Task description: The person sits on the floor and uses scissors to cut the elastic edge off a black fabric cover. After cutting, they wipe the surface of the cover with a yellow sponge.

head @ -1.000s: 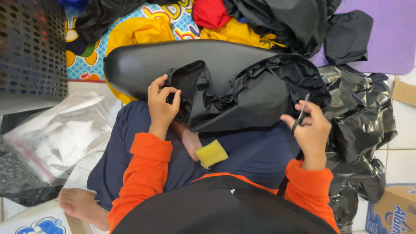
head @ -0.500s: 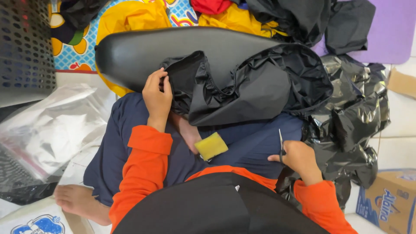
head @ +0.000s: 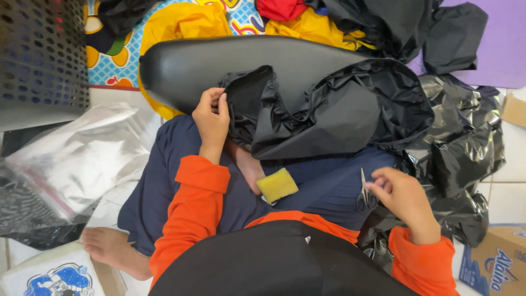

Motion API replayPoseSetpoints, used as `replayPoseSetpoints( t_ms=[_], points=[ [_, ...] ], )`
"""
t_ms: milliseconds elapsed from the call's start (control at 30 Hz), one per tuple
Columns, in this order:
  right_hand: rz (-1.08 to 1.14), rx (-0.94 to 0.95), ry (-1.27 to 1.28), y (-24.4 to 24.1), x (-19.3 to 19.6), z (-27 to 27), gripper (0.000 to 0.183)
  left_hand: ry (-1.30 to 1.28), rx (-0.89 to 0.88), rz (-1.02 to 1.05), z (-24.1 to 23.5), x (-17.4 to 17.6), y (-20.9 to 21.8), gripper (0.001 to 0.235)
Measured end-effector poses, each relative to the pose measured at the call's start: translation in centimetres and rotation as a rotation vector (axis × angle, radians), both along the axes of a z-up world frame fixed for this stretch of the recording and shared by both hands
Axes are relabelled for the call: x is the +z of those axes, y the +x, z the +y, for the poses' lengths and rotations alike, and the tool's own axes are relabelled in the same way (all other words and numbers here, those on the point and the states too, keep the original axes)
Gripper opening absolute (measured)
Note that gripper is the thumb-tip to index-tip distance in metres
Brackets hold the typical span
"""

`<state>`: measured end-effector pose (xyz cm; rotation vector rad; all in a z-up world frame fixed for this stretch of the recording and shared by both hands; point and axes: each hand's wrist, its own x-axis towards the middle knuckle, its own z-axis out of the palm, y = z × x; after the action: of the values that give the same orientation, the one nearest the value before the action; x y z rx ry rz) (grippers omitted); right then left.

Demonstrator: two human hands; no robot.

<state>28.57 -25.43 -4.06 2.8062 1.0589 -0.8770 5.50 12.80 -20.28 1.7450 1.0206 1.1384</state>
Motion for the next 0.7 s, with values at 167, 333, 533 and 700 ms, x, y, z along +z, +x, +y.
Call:
replayPoseSetpoints(
  t_ms=[167, 333, 533, 700],
  points=[
    [-0.186, 0.152, 0.677, -3.4, -0.1, 8.7, 0.020, -0.005, -0.056, 0.023, 0.0, 0.8, -0.2, 0.020],
    [-0.202, 0.292, 1.031, -6.4, -4.1, 19.2, 0.010, 0.108, -0.107, 0.047, 0.5, -0.2, -0.2, 0.028],
    [-0.216, 0.470, 0.578, -4.6, -8.9, 21.3, 0.020, -0.057, -0.153, 0.002, 1.2, -1.0, -1.2, 0.019],
    [0.525, 0.011, 0.719, 1.0, -9.6, 16.7, 0.029, -1.163, -0.452, -0.863, 1.0, -0.4, -1.7, 0.030]
  ],
)
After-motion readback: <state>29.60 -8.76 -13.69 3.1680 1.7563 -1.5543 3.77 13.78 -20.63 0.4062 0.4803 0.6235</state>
